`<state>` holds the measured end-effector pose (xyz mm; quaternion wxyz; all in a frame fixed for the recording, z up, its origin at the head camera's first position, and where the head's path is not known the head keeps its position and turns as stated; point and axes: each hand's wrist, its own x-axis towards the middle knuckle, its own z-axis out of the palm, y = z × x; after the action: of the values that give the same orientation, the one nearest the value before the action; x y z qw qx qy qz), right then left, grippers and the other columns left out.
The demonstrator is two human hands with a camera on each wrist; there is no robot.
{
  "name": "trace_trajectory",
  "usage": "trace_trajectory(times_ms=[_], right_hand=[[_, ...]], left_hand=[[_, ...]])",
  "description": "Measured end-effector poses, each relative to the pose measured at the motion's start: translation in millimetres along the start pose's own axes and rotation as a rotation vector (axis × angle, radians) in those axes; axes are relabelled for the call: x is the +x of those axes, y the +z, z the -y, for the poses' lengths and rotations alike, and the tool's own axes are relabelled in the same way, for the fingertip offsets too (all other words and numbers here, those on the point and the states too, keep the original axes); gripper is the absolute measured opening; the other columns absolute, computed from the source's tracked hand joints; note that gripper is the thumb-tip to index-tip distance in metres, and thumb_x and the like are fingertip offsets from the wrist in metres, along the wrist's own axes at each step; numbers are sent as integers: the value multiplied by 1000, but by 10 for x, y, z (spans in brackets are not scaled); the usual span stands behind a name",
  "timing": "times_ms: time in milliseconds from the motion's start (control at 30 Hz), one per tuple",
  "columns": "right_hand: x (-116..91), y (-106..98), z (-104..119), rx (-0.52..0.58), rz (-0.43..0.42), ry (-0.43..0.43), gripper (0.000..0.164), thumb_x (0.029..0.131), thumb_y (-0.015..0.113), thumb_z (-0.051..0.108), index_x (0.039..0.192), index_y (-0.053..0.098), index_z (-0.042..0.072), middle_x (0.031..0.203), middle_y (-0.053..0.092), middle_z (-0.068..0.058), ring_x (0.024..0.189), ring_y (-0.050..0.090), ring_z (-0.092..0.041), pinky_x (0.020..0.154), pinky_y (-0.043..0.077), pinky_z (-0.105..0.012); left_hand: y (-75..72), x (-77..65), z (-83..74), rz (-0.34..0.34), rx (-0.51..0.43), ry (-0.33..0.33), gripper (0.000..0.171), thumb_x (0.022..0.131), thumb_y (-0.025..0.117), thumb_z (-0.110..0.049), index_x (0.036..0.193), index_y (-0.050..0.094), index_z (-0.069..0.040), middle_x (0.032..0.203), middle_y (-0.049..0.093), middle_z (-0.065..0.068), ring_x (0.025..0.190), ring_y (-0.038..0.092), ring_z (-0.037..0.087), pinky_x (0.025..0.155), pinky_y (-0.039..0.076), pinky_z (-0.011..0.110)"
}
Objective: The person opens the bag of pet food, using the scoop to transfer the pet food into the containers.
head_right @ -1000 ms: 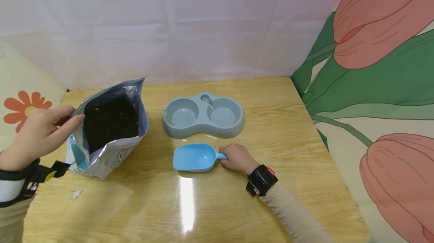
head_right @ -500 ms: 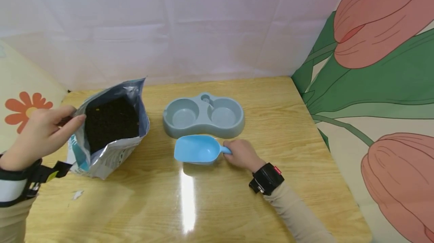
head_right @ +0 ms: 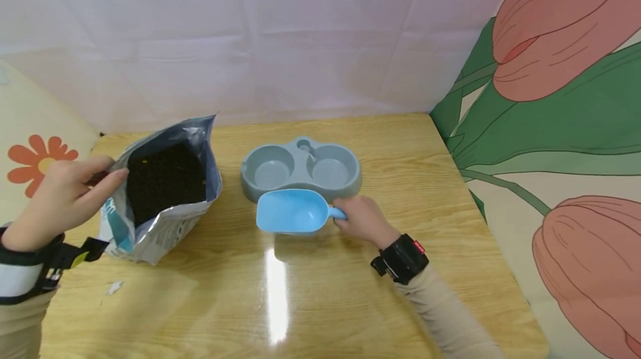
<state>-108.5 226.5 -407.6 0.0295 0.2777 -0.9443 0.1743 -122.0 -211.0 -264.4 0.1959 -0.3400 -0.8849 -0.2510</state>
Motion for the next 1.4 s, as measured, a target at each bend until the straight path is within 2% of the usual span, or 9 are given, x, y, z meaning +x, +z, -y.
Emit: trace_trajectory(times_ms=[333,567,800,1167,1400], right_hand=[[49,-245,60,-7,-49,-42,23,79,61,9,66,45,17,54,31,9,48,32,-4,46,33,-22],[102,-380,88,-33,-66,-81,27,79,60,6,64,39,17,55,26,9,47,29,-5,45,31,-21],[151,-505,136,-29,-74,-106,29,80,61,8,64,38,17,55,23,9,47,28,-4,45,30,-21],[220,-614,193,-47,-56,-108,25,80,65,14,67,43,16,55,32,7,48,31,-4,45,32,-22],[241,-661,217,-39,-26,-103,27,81,62,11,67,39,16,57,23,7,47,26,-5,46,27,-21]], left_hand=[[1,10,-1,4,-5,6,32,79,60,-1,62,38,-17,52,22,-12,42,22,1,40,19,18],[-2,-1,1,-2,-7,-6,32,79,60,-1,62,38,-18,52,22,-12,42,22,1,40,19,18],[4,-3,16,-15,-14,14,33,78,60,0,62,37,-18,52,22,-12,42,22,1,40,18,18],[14,-7,18,-29,13,29,35,78,61,-1,61,36,-19,52,21,-12,42,21,1,41,19,19],[12,-22,7,-21,36,22,34,80,60,-4,62,36,-19,52,21,-11,42,21,2,40,20,22]])
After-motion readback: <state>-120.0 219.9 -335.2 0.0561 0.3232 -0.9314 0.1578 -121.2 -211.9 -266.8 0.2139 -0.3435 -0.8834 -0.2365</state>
